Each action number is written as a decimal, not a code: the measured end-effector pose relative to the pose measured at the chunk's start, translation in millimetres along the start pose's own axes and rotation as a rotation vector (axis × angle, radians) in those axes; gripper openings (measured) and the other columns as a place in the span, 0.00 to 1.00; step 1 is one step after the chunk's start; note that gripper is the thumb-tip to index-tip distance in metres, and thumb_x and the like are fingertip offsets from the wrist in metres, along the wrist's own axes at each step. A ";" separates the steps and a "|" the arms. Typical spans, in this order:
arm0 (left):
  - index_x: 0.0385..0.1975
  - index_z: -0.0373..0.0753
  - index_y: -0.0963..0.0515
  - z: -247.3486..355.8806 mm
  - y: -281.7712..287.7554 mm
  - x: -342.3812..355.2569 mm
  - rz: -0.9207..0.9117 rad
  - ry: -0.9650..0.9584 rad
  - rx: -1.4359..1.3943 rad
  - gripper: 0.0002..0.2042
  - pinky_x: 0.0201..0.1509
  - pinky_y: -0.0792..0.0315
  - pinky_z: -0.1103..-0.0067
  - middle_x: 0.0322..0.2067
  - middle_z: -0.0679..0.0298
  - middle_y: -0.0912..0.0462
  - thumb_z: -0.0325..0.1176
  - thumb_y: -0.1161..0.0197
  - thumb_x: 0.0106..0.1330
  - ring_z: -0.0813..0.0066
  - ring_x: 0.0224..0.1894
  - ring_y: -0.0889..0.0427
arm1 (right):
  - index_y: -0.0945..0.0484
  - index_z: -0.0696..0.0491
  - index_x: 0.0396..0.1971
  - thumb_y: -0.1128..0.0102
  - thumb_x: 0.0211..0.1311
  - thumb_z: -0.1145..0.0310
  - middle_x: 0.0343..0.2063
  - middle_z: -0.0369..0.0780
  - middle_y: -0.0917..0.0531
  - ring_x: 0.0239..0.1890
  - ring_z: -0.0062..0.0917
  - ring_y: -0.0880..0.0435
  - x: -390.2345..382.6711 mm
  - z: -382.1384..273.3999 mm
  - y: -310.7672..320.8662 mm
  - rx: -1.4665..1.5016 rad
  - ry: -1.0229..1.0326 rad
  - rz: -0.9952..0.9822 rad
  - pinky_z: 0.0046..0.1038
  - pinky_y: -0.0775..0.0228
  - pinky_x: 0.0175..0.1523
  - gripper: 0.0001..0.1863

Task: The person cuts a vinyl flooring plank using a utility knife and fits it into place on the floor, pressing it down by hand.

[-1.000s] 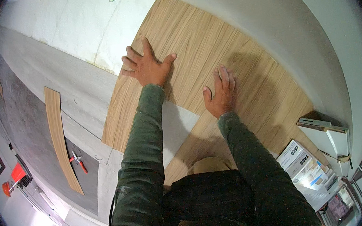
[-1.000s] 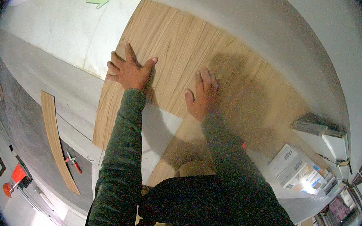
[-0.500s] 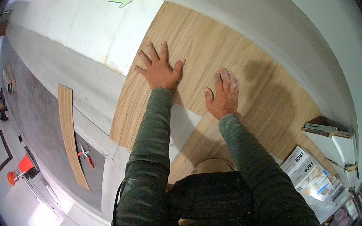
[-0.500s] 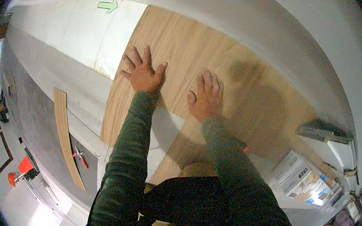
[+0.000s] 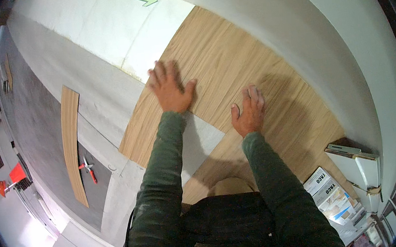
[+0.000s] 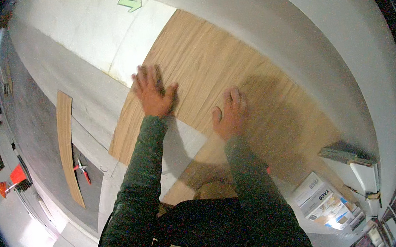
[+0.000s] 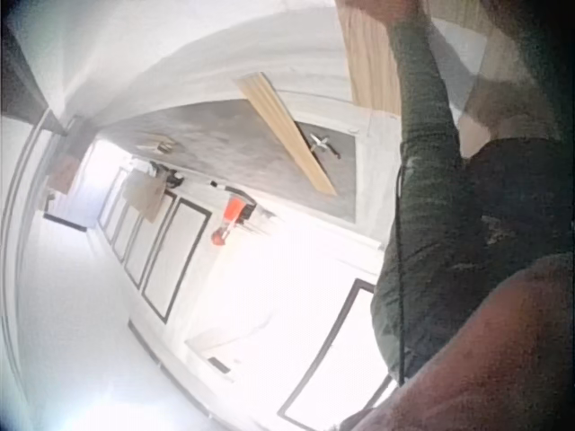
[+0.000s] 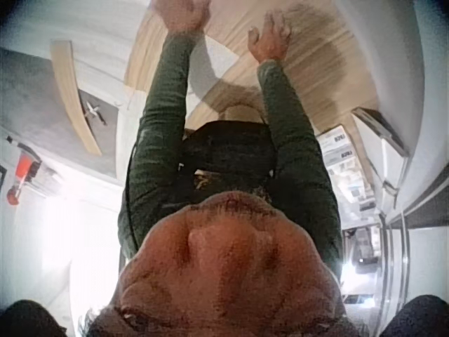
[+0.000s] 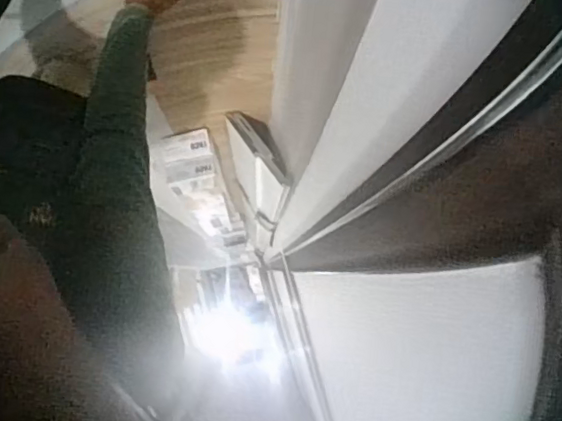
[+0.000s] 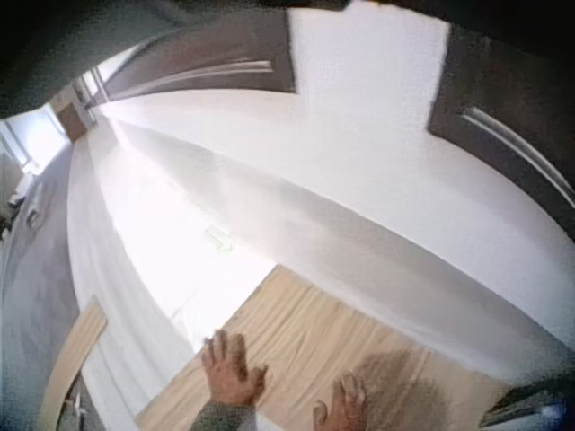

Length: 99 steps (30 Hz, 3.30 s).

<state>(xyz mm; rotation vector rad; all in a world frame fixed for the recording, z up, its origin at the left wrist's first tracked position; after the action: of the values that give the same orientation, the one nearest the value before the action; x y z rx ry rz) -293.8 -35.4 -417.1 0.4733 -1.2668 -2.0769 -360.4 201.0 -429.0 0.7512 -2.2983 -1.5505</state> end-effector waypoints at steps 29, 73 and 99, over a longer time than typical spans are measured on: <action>0.53 0.29 0.34 -146.1 101.5 -189.8 0.401 1.272 -0.764 0.24 0.48 0.26 0.69 0.47 0.52 0.25 0.22 0.36 0.56 0.65 0.46 0.23 | 0.38 0.55 0.65 0.40 0.59 0.57 0.67 0.46 0.38 0.70 0.44 0.44 161.2 -78.2 -43.1 -0.160 0.269 0.070 0.48 0.56 0.72 0.36; 0.55 0.32 0.31 -234.3 95.8 -235.4 0.252 1.404 -1.107 0.23 0.53 0.27 0.63 0.50 0.56 0.24 0.45 0.44 0.71 0.59 0.50 0.23 | 0.31 0.53 0.60 0.42 0.57 0.52 0.66 0.38 0.37 0.69 0.38 0.42 162.1 -73.1 -28.0 0.014 0.175 0.086 0.49 0.53 0.70 0.33; 0.54 0.30 0.31 -227.5 98.7 -232.9 0.112 1.306 -1.184 0.23 0.52 0.27 0.64 0.50 0.56 0.24 0.45 0.46 0.72 0.62 0.50 0.23 | 0.35 0.54 0.63 0.41 0.57 0.52 0.66 0.42 0.37 0.69 0.42 0.43 163.7 -68.6 -37.8 -0.053 0.222 0.061 0.55 0.55 0.69 0.35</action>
<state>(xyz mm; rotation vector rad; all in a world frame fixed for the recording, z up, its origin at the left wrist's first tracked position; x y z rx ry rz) 45.0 -53.7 -443.0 0.8635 0.6474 -1.4607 -452.5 45.8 -447.4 0.7889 -2.0925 -1.4176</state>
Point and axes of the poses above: each hand's wrist, its own x-axis towards the middle knuckle, its own y-axis out of the back of the hand, z = x × y, the point moved 3 cm from there along x, towards the middle knuckle
